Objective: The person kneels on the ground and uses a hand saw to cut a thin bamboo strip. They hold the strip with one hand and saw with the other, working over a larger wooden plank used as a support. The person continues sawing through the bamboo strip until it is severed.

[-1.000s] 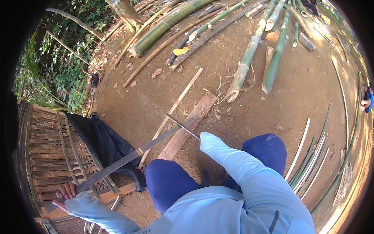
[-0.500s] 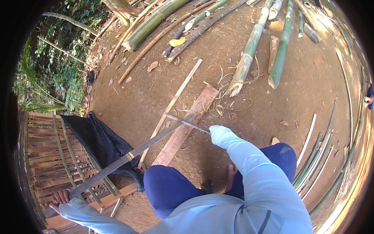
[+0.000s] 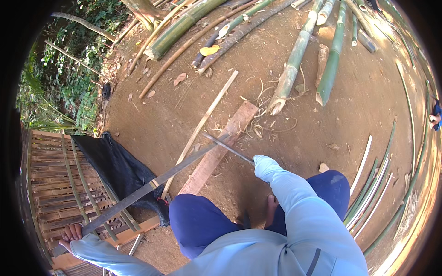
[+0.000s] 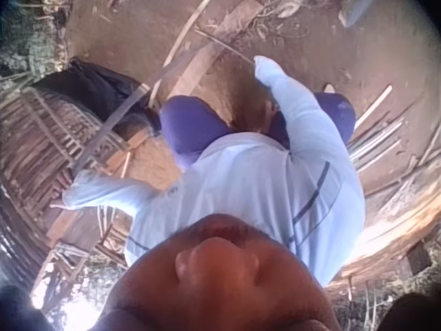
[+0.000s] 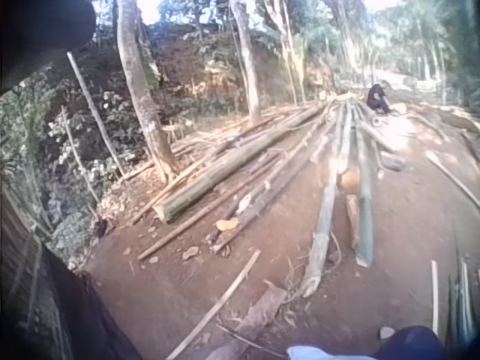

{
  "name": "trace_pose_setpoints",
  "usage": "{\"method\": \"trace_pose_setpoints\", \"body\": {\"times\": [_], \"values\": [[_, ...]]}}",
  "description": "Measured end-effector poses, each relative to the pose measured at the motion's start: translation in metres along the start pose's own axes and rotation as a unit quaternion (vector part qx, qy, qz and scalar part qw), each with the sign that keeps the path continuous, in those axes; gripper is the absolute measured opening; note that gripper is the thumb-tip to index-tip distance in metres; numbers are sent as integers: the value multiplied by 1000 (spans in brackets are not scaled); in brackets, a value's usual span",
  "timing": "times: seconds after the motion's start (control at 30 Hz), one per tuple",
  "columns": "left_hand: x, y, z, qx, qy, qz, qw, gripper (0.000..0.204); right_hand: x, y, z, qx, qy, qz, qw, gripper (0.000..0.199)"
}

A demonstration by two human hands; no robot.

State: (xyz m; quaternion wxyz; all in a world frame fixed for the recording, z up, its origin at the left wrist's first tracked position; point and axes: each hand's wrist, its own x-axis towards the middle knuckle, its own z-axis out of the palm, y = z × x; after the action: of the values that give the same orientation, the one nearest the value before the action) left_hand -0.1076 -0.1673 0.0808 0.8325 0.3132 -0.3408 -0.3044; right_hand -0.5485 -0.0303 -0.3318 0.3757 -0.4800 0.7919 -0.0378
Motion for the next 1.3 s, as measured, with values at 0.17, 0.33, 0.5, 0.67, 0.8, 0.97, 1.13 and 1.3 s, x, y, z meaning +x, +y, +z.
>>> {"method": "trace_pose_setpoints", "body": {"times": [0.17,0.33,0.5,0.67,0.8,0.97,1.13,1.3], "values": [[8,-2,-12,8,19,-10,1000,43,9,11,15,22,0,83,996,20],[19,-1,-27,26,23,-33,999,45,-8,-4,25,42,14,44,998,22],[22,-1,-36,34,52,-27,998,44,-3,-4,36,58,-18,106,993,23],[25,-5,-40,27,50,-28,998,42,11,6,55,54,-50,179,981,26],[29,-4,-54,1,15,-33,999,41,-9,0,43,39,-37,107,993,30],[27,4,-58,-65,-155,-63,984,45,33,7,64,38,-83,183,979,30],[-38,7,22,-123,-140,-18,982,35,25,-30,49,65,-49,195,977,31],[-54,-3,46,-199,-198,-12,960,33,32,-46,59,183,25,98,978,30]]}}
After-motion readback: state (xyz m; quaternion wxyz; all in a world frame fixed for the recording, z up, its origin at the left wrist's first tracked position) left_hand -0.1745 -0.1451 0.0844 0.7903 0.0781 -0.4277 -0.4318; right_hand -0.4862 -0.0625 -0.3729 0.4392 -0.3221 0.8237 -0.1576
